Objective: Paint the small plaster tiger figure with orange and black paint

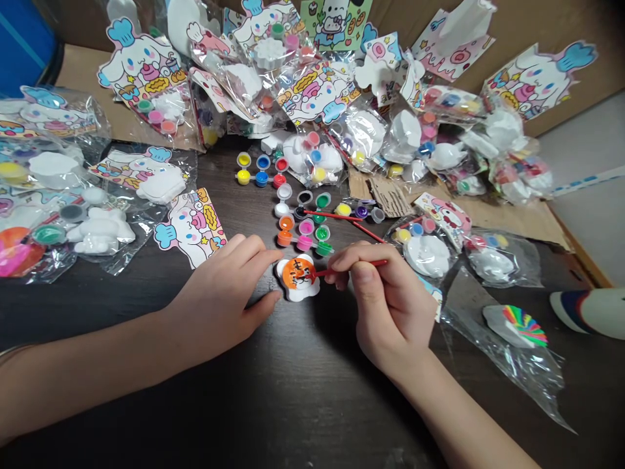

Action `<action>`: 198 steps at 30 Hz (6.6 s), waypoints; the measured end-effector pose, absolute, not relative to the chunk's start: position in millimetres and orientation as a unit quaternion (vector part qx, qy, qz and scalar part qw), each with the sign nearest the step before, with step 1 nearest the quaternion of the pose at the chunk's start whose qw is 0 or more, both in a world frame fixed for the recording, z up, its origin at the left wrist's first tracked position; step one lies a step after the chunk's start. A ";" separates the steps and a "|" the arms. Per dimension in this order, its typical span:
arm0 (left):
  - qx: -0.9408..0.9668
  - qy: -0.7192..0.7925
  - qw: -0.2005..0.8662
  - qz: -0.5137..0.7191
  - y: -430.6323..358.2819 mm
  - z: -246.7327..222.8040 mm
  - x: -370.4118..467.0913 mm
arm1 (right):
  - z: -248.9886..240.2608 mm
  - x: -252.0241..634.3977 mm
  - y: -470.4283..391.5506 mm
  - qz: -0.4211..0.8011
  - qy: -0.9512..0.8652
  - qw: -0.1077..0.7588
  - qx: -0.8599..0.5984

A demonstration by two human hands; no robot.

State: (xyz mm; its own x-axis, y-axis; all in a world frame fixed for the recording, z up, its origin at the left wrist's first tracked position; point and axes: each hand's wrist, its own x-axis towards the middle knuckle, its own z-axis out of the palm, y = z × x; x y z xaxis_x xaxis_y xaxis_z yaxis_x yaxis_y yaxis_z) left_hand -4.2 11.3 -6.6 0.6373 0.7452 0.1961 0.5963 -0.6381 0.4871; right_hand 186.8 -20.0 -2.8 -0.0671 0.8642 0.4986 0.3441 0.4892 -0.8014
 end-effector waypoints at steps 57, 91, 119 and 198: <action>0.887 0.363 0.195 0.208 10.8 -7.9 -4.7 | -2.5 186.3 -19.6 0.247 -0.721 0.505 -0.404; 0.887 0.370 0.194 0.195 12.0 -7.3 -3.9 | -1.1 188.0 -17.2 0.224 -0.743 0.483 -0.406; 0.888 0.372 0.195 0.187 11.8 -4.2 -3.7 | 2.6 189.9 -20.3 0.203 -0.752 0.475 -0.410; 0.889 0.363 0.193 0.202 11.5 -6.6 -3.6 | 4.9 186.2 -22.0 0.232 -0.758 0.453 -0.408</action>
